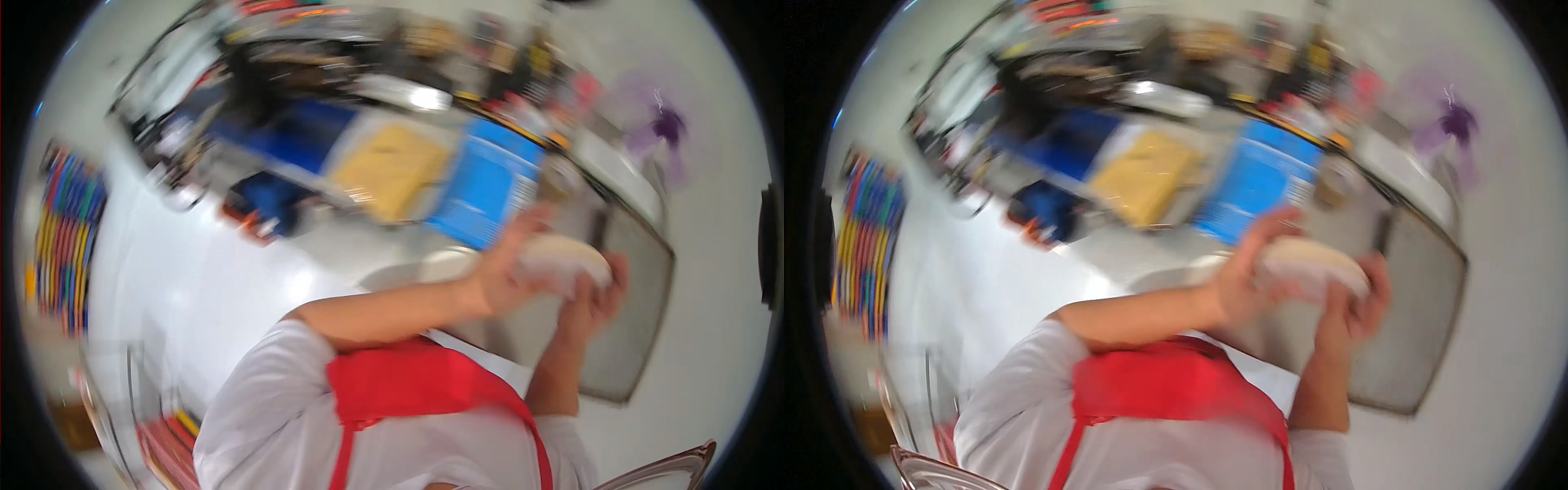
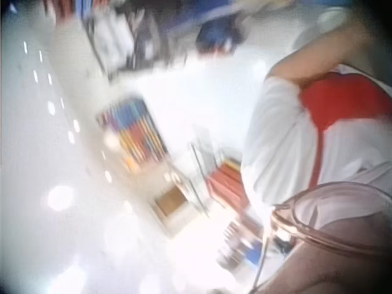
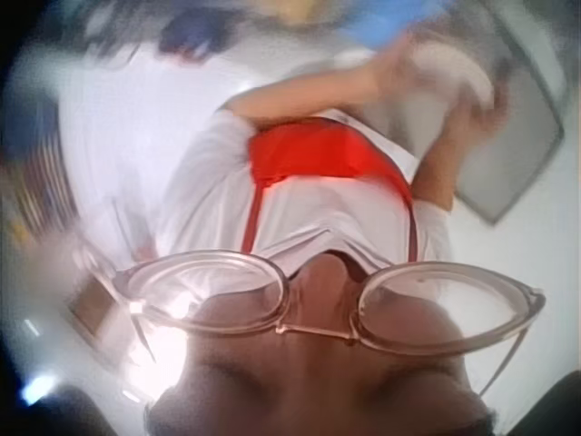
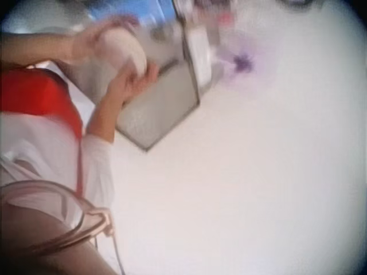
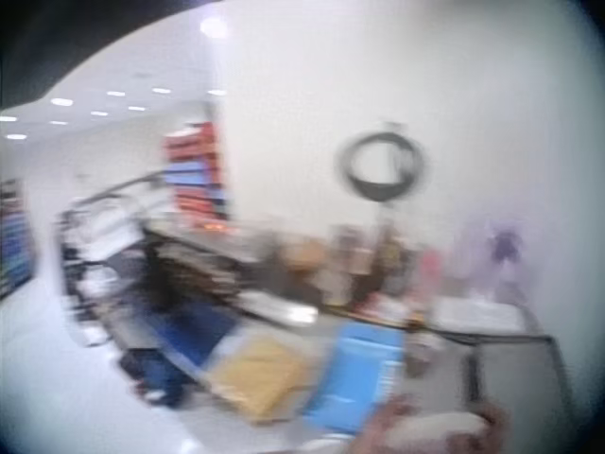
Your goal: The person places round cardboard circles into a conveyor-fed heat-sealing machine one by one, then carries the stack of circles to a large metal table and places them down.
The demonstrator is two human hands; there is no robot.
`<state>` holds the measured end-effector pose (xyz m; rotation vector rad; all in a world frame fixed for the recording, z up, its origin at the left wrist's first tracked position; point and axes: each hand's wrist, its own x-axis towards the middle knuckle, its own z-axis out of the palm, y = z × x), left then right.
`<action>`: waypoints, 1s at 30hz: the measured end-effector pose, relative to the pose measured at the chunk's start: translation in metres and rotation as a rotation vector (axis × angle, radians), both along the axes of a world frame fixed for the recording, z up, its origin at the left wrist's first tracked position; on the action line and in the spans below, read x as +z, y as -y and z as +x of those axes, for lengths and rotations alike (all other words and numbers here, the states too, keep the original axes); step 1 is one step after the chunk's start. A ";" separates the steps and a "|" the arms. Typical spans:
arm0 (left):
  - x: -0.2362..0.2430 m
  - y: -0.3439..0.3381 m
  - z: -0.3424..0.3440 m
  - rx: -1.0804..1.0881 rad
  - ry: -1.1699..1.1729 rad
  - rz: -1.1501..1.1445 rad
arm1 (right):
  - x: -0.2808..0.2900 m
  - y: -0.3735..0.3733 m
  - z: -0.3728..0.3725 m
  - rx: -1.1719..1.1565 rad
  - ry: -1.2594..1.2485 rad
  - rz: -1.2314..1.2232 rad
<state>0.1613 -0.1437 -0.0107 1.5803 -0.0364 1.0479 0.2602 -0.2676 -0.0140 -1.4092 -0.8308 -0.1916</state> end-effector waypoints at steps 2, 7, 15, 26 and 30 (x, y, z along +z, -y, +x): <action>0.051 -0.012 -0.050 0.114 0.185 0.248 | 0.055 -0.029 -0.073 0.027 0.009 0.069; 0.094 -0.057 -0.220 0.217 0.218 0.534 | 0.074 -0.090 -0.195 1.221 -0.613 0.828; 0.077 -0.029 -0.537 0.516 0.431 -0.933 | 0.075 -0.197 -0.498 1.345 0.537 0.443; 0.035 0.016 -0.834 1.449 0.668 -0.702 | 0.026 -0.248 -0.829 2.234 -0.223 -0.175; 0.082 0.033 -0.920 1.498 0.319 0.328 | 0.041 -0.336 -0.912 2.790 -1.188 -0.670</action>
